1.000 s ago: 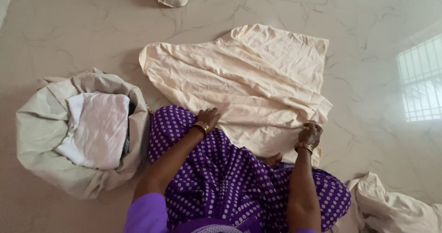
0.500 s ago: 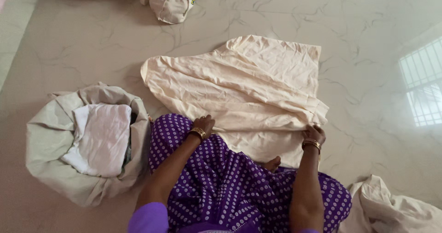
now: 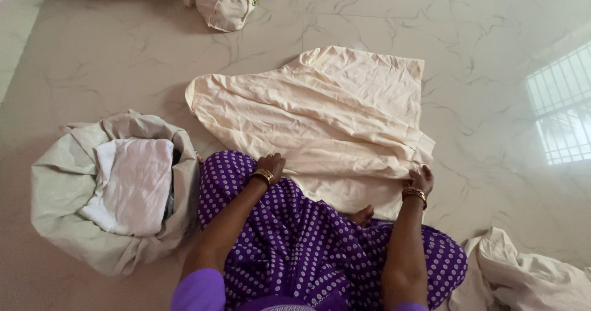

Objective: The person folds light-colored garments by hand while sitting on the floor.

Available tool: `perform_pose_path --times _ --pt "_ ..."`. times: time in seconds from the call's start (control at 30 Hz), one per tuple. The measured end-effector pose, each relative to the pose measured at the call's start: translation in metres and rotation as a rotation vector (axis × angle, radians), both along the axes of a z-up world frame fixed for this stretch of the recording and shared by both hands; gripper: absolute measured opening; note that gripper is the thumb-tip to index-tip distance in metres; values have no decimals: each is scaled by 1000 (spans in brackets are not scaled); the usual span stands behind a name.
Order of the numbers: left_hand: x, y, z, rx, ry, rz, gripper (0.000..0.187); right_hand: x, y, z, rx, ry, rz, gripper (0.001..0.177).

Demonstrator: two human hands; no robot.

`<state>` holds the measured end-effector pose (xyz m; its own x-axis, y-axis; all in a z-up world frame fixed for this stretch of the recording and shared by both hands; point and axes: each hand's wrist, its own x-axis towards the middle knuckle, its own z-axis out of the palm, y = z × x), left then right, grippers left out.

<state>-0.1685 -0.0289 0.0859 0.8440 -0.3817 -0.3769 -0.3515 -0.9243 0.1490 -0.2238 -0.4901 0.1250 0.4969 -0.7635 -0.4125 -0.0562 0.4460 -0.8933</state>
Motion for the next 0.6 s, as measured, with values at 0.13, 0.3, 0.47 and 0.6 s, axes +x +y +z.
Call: perform_pose_path --times 0.13,0.3,0.47,0.6 --pt "-1 1 -2 22 52 11 19 -1 -6 5 70 -72 -7 52" --pt "-2 4 -7 -19 -19 20 21 -4 -8 -1 -45 214 33 48" --pt "-4 3 -12 30 55 55 27 -5 -4 6 165 -14 -7 37" --pt "-1 3 -25 -17 -32 95 22 0 -3 15 15 117 20 47"
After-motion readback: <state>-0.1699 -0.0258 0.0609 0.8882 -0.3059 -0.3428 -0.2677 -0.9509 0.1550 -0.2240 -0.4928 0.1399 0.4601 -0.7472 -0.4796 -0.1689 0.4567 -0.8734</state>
